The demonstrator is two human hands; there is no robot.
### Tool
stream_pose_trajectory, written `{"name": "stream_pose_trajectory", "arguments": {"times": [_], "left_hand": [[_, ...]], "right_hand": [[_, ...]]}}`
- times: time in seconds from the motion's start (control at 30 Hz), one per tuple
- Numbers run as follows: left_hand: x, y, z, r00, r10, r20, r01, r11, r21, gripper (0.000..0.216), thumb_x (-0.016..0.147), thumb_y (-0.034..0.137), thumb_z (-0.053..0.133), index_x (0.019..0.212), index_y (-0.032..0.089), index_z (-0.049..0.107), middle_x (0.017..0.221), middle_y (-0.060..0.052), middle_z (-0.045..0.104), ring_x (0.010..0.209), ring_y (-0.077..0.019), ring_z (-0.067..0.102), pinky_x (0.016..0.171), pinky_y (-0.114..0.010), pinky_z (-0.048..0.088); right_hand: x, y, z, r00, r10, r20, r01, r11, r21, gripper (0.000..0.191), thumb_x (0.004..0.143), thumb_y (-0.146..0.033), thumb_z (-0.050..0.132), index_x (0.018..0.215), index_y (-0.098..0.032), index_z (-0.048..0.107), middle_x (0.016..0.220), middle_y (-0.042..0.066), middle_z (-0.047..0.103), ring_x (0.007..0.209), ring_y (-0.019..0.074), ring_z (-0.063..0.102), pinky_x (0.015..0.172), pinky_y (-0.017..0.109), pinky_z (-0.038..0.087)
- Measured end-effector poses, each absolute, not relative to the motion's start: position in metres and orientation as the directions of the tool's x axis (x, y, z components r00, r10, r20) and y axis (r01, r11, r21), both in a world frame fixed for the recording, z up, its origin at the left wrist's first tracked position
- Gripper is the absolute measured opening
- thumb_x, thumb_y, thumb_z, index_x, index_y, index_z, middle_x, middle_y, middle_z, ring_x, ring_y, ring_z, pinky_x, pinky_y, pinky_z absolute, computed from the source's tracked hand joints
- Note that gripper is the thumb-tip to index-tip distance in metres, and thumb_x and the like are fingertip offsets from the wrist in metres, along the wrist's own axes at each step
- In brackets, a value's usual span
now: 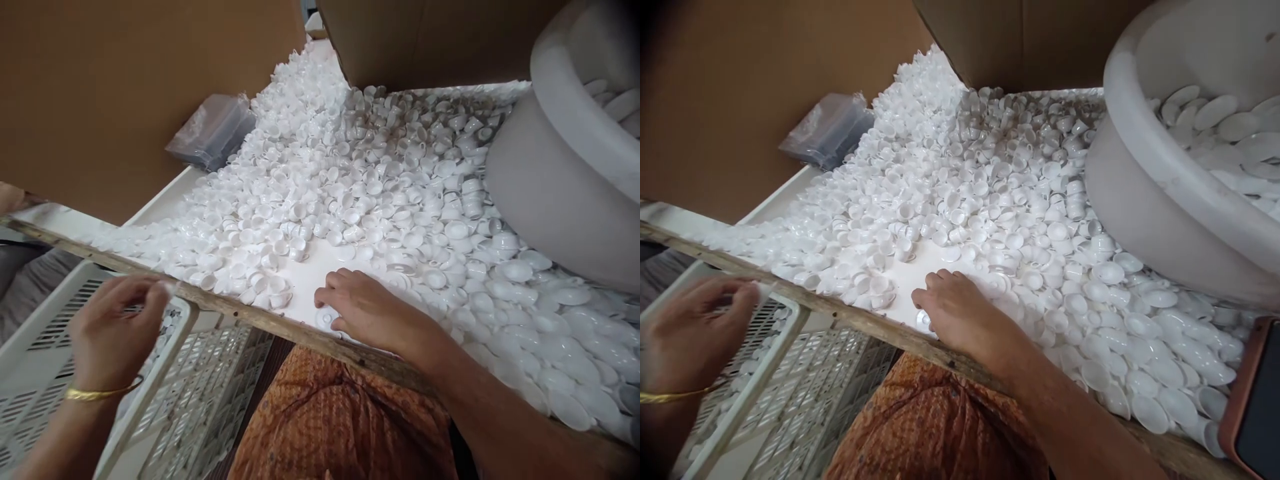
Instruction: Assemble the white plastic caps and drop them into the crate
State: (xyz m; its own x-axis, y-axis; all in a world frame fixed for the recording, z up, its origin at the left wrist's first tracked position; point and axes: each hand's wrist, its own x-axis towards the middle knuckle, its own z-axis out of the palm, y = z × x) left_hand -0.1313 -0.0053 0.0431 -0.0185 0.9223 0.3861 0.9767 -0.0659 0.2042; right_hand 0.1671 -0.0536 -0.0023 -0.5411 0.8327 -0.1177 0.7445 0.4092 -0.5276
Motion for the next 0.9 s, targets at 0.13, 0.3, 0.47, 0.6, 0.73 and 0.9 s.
{"name": "stream_pose_trajectory", "arguments": {"times": [0.13, 0.3, 0.47, 0.6, 0.73, 0.9], "left_hand": [[-0.228, -0.024, 0.030, -0.312, 0.938, 0.149, 0.950, 0.311, 0.030, 0.025, 0.072, 0.034, 0.054, 0.050, 0.023, 0.050, 0.046, 0.004, 0.044, 0.047, -0.0124, 0.038, 0.048, -0.022, 0.025], [-0.254, -0.036, 0.020, -0.231, 0.962, 0.143, 0.973, 0.228, 0.037, 0.015, 0.074, 0.038, 0.056, 0.064, 0.027, 0.060, 0.057, 0.003, 0.054, 0.052, -0.0133, 0.047, 0.051, -0.024, 0.034], [-0.135, -0.029, 0.020, 0.400, 0.861, 0.315, 0.858, -0.472, 0.202, 0.014, 0.080, 0.031, 0.055, 0.085, 0.022, 0.063, 0.088, -0.003, 0.061, 0.078, -0.0147, 0.056, 0.069, -0.027, 0.047], [-0.068, -0.025, 0.011, 0.646, 0.746, 0.161, 0.748, -0.661, 0.061, 0.018, 0.085, 0.028, 0.049, 0.086, 0.017, 0.063, 0.087, -0.007, 0.058, 0.079, -0.0168, 0.052, 0.069, -0.030, 0.045], [-0.056, -0.019, 0.004, 0.684, 0.728, 0.039, 0.728, -0.685, 0.029, 0.017, 0.084, 0.025, 0.049, 0.076, 0.016, 0.061, 0.085, -0.006, 0.055, 0.078, -0.0161, 0.050, 0.068, -0.029, 0.043], [-0.042, -0.019, 0.006, 0.706, 0.695, 0.138, 0.685, -0.719, 0.115, 0.020, 0.086, 0.021, 0.047, 0.071, 0.015, 0.059, 0.084, -0.005, 0.053, 0.077, -0.0142, 0.048, 0.066, -0.026, 0.041]], "right_hand": [[0.162, -0.051, -0.008, -0.531, 0.843, -0.088, 0.726, 0.400, -0.559, 0.019, 0.073, -0.012, 0.065, 0.089, -0.017, 0.057, 0.091, 0.005, 0.057, 0.088, 0.0185, 0.049, 0.068, 0.026, 0.036], [0.151, -0.046, -0.020, -0.396, 0.918, -0.029, 0.783, 0.320, -0.534, 0.015, 0.077, -0.016, 0.063, 0.091, -0.017, 0.059, 0.090, 0.005, 0.058, 0.089, 0.0186, 0.050, 0.070, 0.027, 0.038], [0.148, -0.044, -0.027, -0.369, 0.928, 0.040, 0.798, 0.339, -0.499, 0.020, 0.083, -0.021, 0.057, 0.102, -0.017, 0.060, 0.094, 0.006, 0.057, 0.093, 0.0191, 0.049, 0.073, 0.028, 0.040], [0.158, -0.044, -0.025, -0.419, 0.907, 0.037, 0.776, 0.378, -0.505, 0.033, 0.077, -0.030, 0.065, 0.108, -0.019, 0.059, 0.098, 0.006, 0.056, 0.094, 0.0202, 0.048, 0.074, 0.029, 0.041], [0.160, -0.044, -0.025, -0.441, 0.895, 0.064, 0.777, 0.416, -0.472, 0.036, 0.074, -0.028, 0.069, 0.107, -0.020, 0.060, 0.096, 0.005, 0.055, 0.094, 0.0203, 0.047, 0.073, 0.029, 0.041], [0.156, -0.043, -0.026, -0.438, 0.896, 0.066, 0.791, 0.419, -0.447, 0.033, 0.074, -0.028, 0.068, 0.105, -0.020, 0.062, 0.096, 0.005, 0.055, 0.094, 0.0204, 0.047, 0.075, 0.029, 0.040]]}}
